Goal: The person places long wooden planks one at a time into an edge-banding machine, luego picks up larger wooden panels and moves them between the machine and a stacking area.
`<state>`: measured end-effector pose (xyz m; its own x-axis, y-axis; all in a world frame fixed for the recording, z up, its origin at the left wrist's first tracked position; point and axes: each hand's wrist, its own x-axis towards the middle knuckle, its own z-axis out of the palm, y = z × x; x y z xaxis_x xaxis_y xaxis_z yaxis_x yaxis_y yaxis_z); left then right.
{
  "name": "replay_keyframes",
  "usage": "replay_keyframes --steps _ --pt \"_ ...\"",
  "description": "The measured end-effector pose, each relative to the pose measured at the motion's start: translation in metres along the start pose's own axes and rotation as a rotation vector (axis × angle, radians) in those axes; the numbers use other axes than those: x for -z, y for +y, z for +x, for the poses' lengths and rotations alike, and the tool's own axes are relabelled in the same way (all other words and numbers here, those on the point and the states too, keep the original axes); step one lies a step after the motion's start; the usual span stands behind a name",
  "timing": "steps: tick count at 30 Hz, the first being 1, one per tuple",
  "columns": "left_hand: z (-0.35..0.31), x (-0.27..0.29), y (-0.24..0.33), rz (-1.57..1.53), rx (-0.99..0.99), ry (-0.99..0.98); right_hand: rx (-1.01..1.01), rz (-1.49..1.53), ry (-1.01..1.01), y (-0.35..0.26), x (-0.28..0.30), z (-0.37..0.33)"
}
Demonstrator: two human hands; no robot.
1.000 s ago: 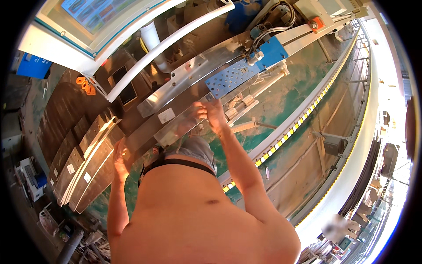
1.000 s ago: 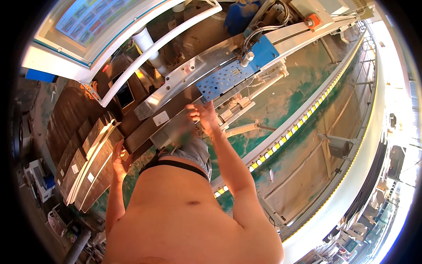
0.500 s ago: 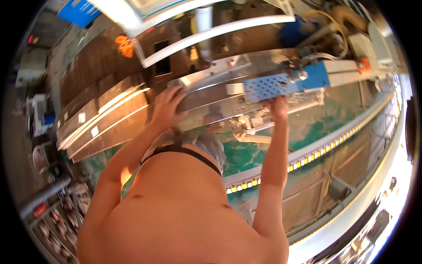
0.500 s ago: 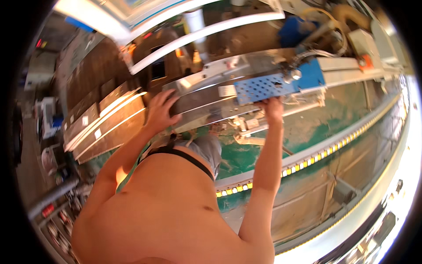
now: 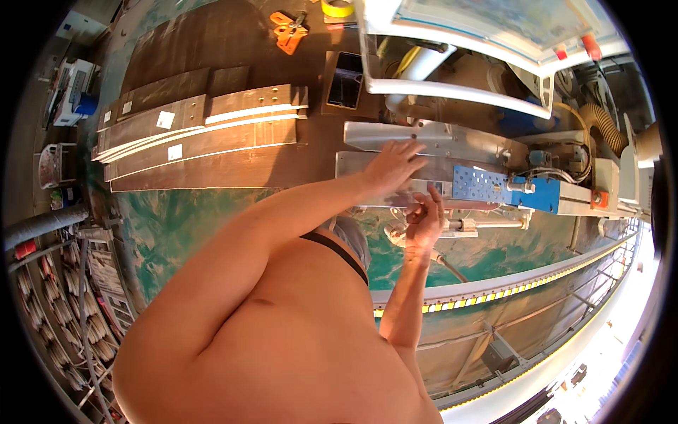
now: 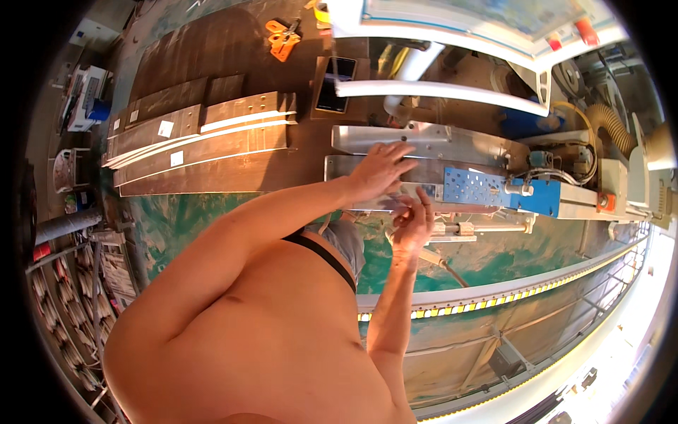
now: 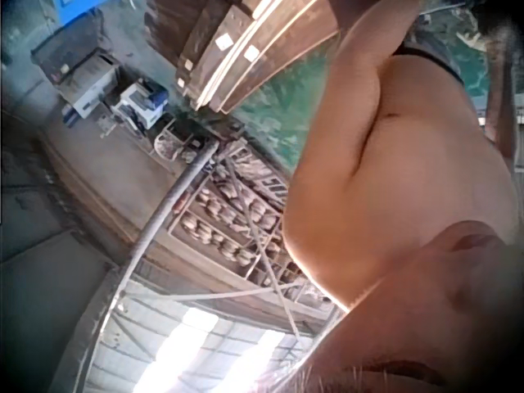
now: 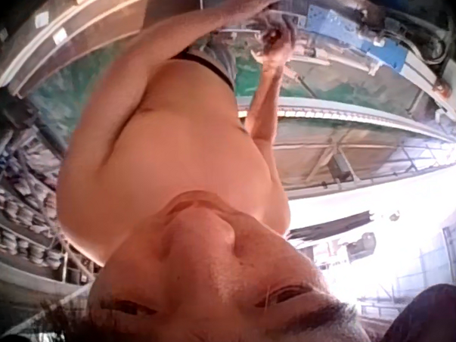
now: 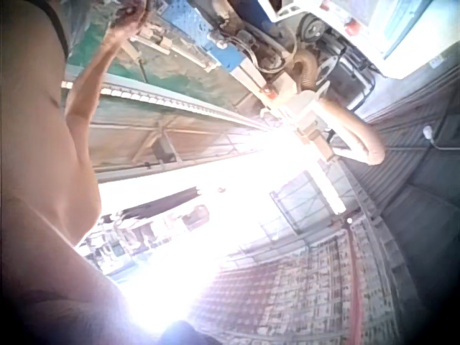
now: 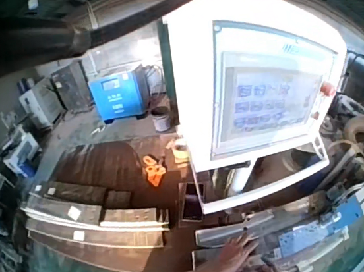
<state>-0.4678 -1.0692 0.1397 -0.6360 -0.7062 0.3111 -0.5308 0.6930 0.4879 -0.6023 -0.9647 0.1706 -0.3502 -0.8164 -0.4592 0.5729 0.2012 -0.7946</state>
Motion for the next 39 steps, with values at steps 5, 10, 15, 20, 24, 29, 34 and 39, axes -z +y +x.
replay_keyframes --steps 5,10,15,20,24,29,34,39 --pt "-0.061 0.054 -0.016 -0.329 0.083 0.016 0.016 -0.210 -0.233 0.017 -0.102 -0.021" --pt "-0.188 0.131 -0.057 -0.738 0.748 0.147 0.146 -0.601 -0.641 0.056 -0.199 -0.034" --pt "-0.308 0.174 -0.090 -0.852 0.943 0.624 0.505 -1.038 -0.909 0.082 -0.296 -0.052" --pt "-0.386 0.210 -0.109 -0.660 1.054 0.928 1.139 -1.258 -1.003 0.143 -0.379 -0.049" --pt "-0.418 0.227 -0.132 -0.610 1.108 1.053 1.246 -1.354 -1.053 0.186 -0.408 -0.043" --pt "-0.447 0.259 -0.187 -0.908 1.112 1.367 1.057 -1.339 -1.113 0.164 -0.368 -0.058" --pt "-0.425 0.309 -0.173 -1.189 0.939 1.536 0.930 -1.257 -1.070 0.104 -0.277 -0.059" --pt "-0.430 0.277 -0.187 -1.362 0.858 1.210 0.926 -1.289 -1.034 0.038 -0.169 -0.038"
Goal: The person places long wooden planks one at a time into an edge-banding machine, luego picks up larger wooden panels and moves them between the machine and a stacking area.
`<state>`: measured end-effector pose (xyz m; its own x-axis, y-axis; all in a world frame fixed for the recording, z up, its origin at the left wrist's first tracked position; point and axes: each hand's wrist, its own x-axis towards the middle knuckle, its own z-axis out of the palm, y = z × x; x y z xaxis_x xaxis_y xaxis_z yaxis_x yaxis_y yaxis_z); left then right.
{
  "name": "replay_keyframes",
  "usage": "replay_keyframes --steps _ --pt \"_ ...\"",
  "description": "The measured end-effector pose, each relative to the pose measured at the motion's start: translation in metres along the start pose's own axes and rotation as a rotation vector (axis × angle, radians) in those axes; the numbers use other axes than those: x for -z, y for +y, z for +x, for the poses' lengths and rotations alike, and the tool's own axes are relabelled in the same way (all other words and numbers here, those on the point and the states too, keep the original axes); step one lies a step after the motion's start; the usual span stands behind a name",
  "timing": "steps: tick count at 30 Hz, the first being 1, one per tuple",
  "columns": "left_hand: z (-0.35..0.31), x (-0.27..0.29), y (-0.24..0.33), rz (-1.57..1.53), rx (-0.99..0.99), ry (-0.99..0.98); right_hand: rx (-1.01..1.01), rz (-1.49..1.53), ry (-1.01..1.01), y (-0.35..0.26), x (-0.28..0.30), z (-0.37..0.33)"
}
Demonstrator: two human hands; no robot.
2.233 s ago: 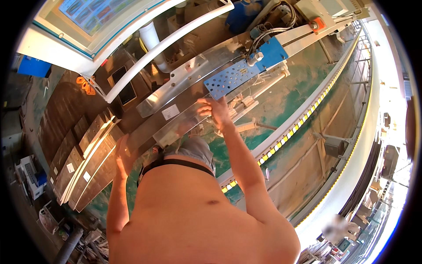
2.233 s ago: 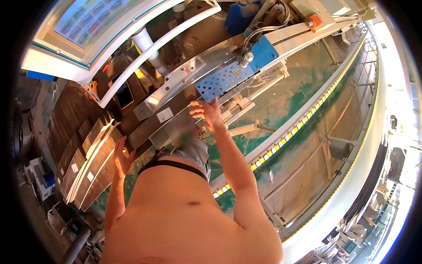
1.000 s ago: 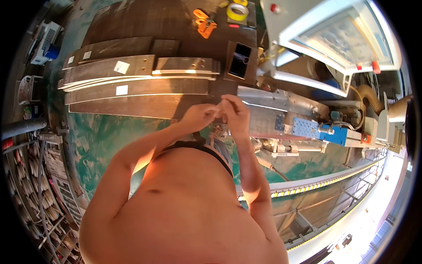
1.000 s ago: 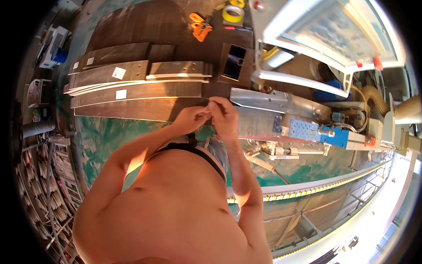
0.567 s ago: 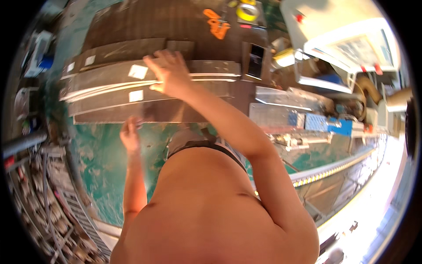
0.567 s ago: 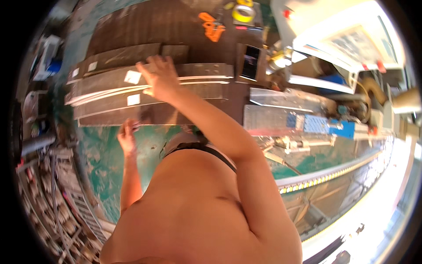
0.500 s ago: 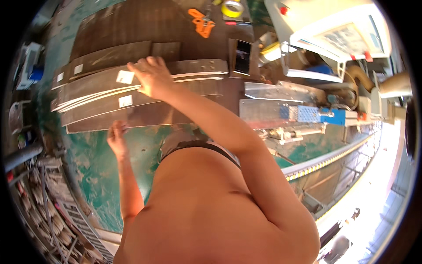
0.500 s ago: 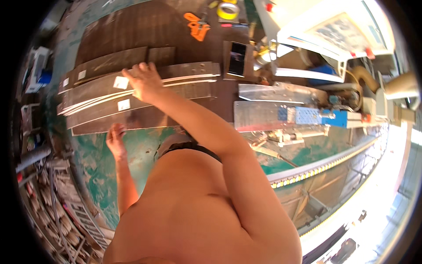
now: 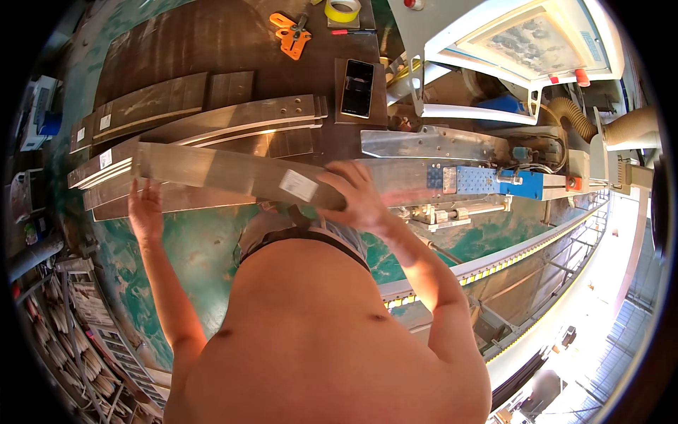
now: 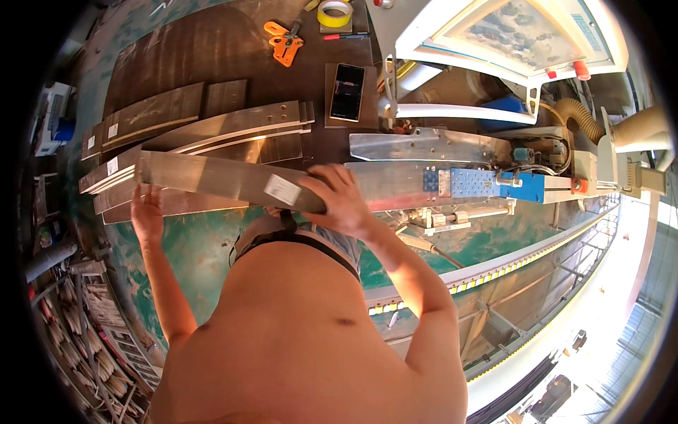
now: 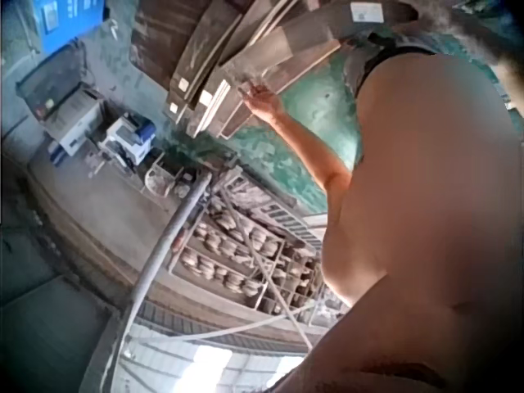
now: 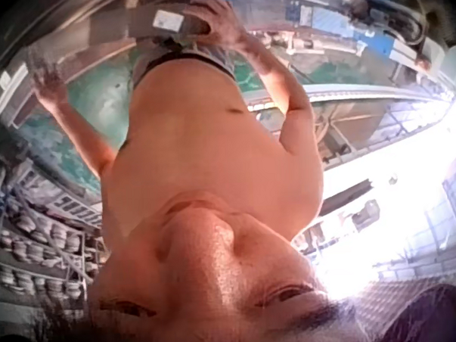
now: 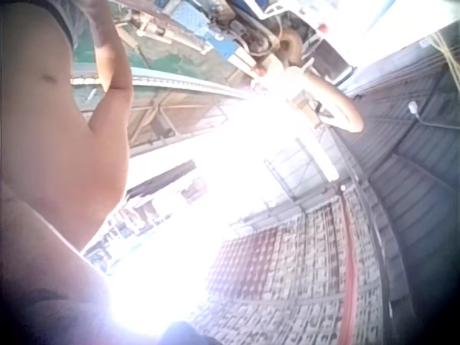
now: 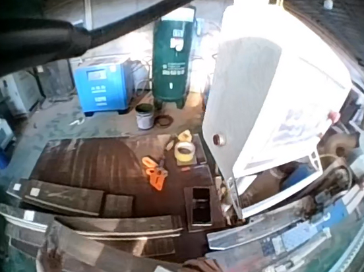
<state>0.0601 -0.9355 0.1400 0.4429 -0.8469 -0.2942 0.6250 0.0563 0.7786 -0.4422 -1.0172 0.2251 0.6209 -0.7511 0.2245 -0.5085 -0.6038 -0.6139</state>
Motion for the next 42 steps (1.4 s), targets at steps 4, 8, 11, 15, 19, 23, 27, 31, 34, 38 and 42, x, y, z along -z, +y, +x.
replay_keyframes --steps 4,8,11,15,19,23,27,31,34,38,42 --pt "-0.011 -0.043 -0.034 0.064 0.161 -0.070 -0.095 -0.088 -0.069 0.022 0.037 -0.059" --pt "-0.034 -0.091 -0.062 0.393 0.262 -0.062 -0.236 -0.117 -0.086 0.057 0.044 -0.110" --pt "-0.047 -0.094 -0.084 0.594 0.370 -0.076 -0.318 -0.208 -0.092 0.076 0.050 -0.133" --pt "-0.066 -0.119 -0.093 0.969 0.428 -0.199 -0.358 -0.374 0.074 0.088 0.059 -0.150" --pt "-0.069 -0.119 -0.100 1.088 0.475 -0.389 -0.625 -0.374 0.499 0.096 0.043 -0.166" --pt "-0.080 -0.150 -0.106 1.285 0.292 -0.578 -1.077 0.429 0.824 0.073 0.013 -0.164" --pt "-0.081 -0.157 -0.119 1.163 0.447 -0.561 -0.920 1.290 0.947 0.060 -0.006 -0.141" --pt "-0.077 -0.164 -0.129 1.275 0.382 -0.604 -0.951 1.272 0.987 0.063 -0.012 -0.114" --pt "-0.076 -0.178 -0.122 1.399 0.350 -0.573 -1.011 1.192 1.012 0.062 -0.014 -0.105" --pt "-0.068 -0.176 -0.120 1.385 0.319 -0.591 -0.952 1.171 0.970 0.063 -0.015 -0.105" --pt "-0.074 -0.189 -0.114 1.312 0.270 -0.552 -0.954 1.149 0.940 0.062 -0.016 -0.105"
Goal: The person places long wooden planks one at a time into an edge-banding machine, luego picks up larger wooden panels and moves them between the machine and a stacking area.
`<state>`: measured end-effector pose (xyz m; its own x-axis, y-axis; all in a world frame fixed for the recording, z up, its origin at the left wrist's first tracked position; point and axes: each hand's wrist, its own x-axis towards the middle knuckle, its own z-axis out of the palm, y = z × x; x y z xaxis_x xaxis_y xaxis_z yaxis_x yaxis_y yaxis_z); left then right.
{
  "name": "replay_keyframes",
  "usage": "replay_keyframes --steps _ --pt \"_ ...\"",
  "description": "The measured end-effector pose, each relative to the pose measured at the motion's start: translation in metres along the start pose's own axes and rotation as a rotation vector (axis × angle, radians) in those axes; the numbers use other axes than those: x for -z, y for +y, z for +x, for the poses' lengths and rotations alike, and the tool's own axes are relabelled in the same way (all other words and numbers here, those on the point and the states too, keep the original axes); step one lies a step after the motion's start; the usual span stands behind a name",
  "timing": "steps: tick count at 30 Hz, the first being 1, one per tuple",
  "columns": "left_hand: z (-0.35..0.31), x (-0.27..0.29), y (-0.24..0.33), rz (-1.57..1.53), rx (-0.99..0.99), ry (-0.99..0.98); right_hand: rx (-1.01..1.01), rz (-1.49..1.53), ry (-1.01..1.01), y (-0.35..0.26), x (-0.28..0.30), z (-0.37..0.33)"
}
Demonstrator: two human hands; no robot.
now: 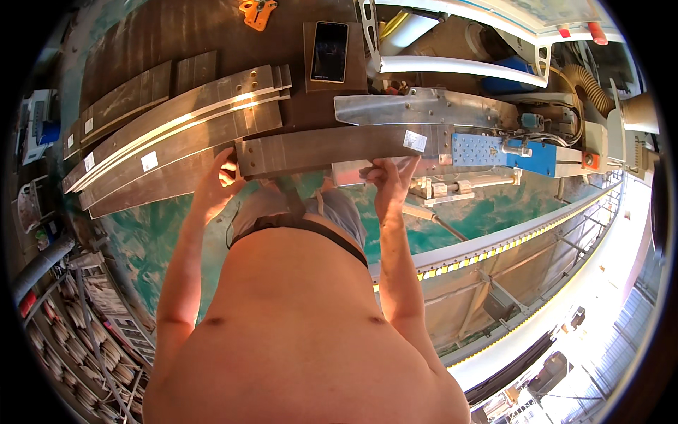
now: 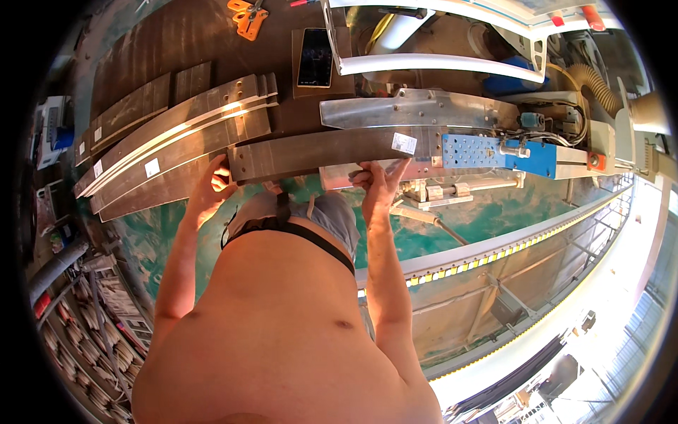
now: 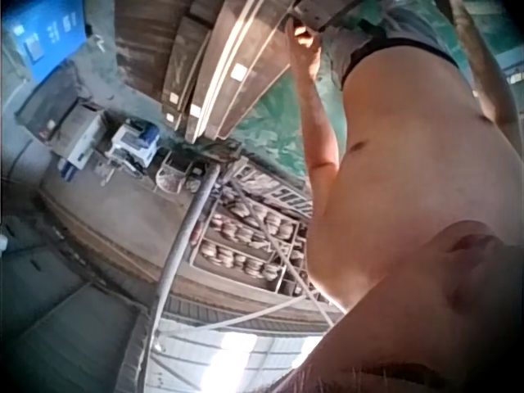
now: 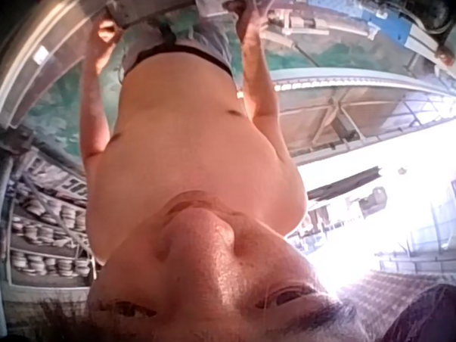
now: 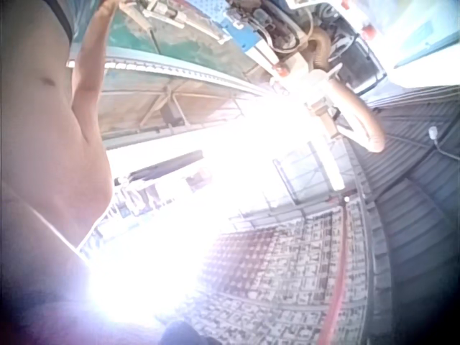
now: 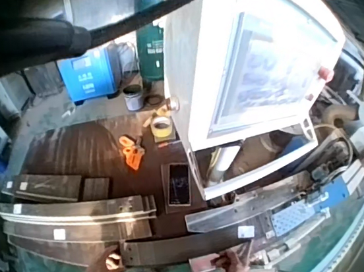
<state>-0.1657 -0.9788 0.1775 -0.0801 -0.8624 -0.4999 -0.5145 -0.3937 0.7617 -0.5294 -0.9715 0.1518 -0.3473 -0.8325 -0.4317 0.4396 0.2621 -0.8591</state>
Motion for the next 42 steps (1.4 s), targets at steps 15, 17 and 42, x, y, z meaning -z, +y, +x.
replay_keyframes --steps 15,17,42 --pt "0.016 -0.003 0.001 0.187 -0.491 0.041 0.028 -0.010 -0.008 0.003 0.002 0.000" --pt "0.016 -0.001 0.004 0.245 -0.505 0.051 0.032 -0.008 -0.002 0.002 0.001 -0.001" --pt "0.042 -0.058 0.056 0.532 -0.623 0.046 0.008 -0.010 0.069 -0.032 0.069 0.051"
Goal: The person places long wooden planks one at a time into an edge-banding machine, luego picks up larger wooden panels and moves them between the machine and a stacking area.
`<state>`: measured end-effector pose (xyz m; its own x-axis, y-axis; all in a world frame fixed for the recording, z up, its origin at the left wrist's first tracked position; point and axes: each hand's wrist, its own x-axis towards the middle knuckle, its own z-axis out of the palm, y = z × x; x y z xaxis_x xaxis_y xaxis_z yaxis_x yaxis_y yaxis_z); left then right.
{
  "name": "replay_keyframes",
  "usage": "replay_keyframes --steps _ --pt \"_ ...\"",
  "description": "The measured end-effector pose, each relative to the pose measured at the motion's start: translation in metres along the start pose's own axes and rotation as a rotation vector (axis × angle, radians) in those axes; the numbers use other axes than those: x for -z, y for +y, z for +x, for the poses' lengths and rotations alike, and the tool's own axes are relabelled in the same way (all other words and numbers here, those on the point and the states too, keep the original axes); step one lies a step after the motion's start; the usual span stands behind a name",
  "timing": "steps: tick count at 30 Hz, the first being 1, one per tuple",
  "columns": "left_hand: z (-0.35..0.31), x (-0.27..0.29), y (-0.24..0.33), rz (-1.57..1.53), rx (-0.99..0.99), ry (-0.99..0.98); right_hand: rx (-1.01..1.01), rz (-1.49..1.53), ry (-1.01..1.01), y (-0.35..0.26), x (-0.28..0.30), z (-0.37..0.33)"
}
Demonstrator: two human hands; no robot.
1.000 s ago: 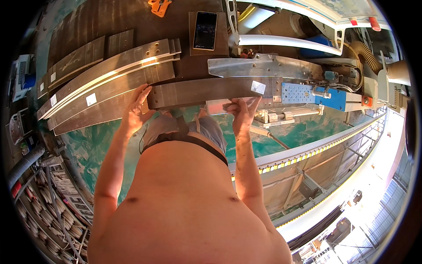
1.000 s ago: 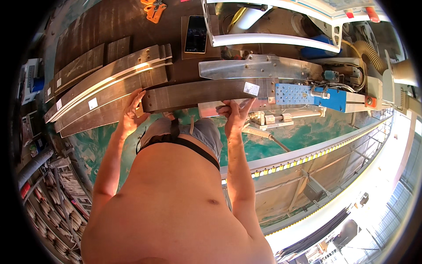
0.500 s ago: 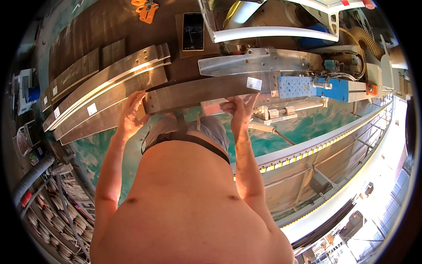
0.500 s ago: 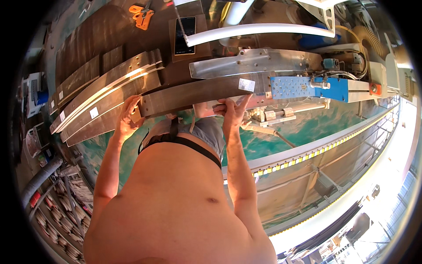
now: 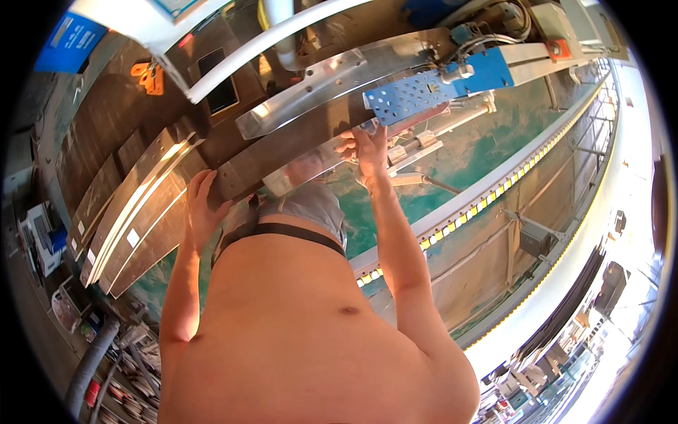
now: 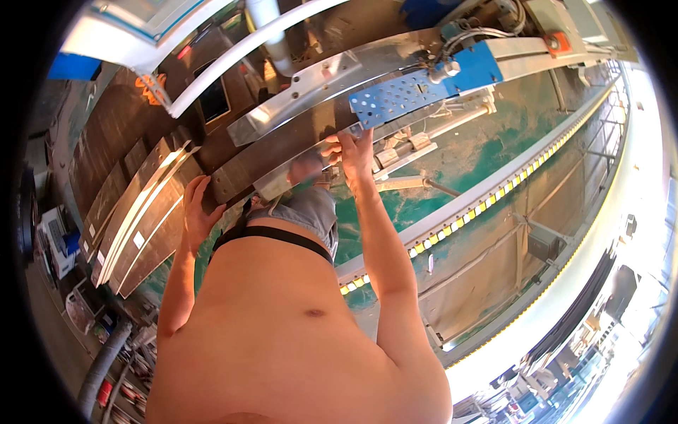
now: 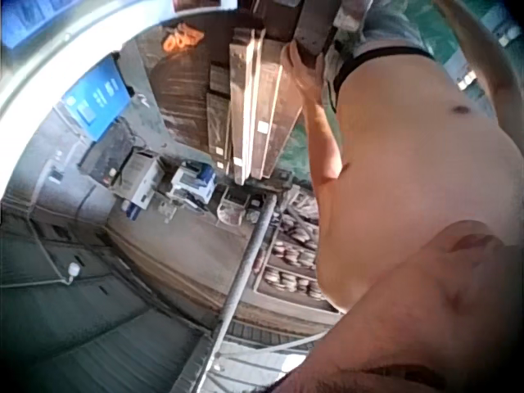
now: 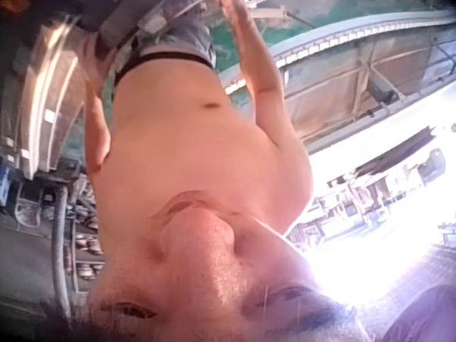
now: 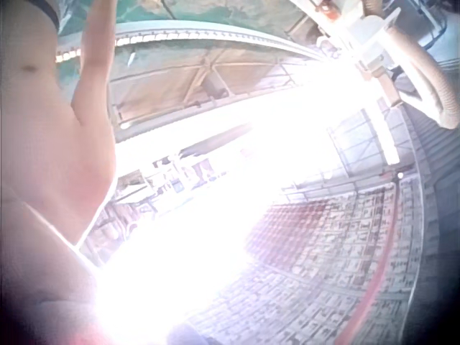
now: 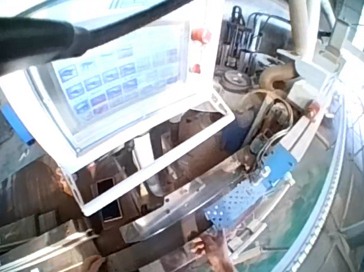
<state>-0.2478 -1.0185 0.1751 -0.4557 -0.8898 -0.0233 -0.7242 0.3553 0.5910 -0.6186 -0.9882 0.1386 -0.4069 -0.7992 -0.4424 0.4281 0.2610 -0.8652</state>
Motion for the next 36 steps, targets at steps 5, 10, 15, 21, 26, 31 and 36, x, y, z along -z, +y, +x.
replay_keyframes --steps 5,10,15,21,26,31,36 --pt "0.027 -0.018 0.031 0.128 -0.077 0.033 0.008 -0.010 0.025 -0.015 0.037 0.026" --pt "0.057 -0.035 0.060 0.209 -0.195 0.043 0.034 0.004 -0.008 -0.031 0.073 0.052" --pt "0.083 -0.055 0.076 0.272 -0.268 0.062 0.081 -0.047 0.038 -0.053 0.097 0.072" --pt "0.119 -0.081 0.103 0.272 -0.350 0.054 0.187 0.257 0.224 -0.045 0.095 0.045" --pt "0.148 -0.103 0.126 0.247 -0.421 0.005 0.007 0.225 0.194 -0.024 0.069 -0.025" --pt "0.147 -0.125 0.136 0.222 -0.443 0.078 -0.015 0.023 0.061 -0.006 0.041 -0.053" --pt "0.104 -0.072 0.100 -0.145 -0.328 -0.056 -0.013 0.021 -0.104 -0.012 -0.030 -0.060"
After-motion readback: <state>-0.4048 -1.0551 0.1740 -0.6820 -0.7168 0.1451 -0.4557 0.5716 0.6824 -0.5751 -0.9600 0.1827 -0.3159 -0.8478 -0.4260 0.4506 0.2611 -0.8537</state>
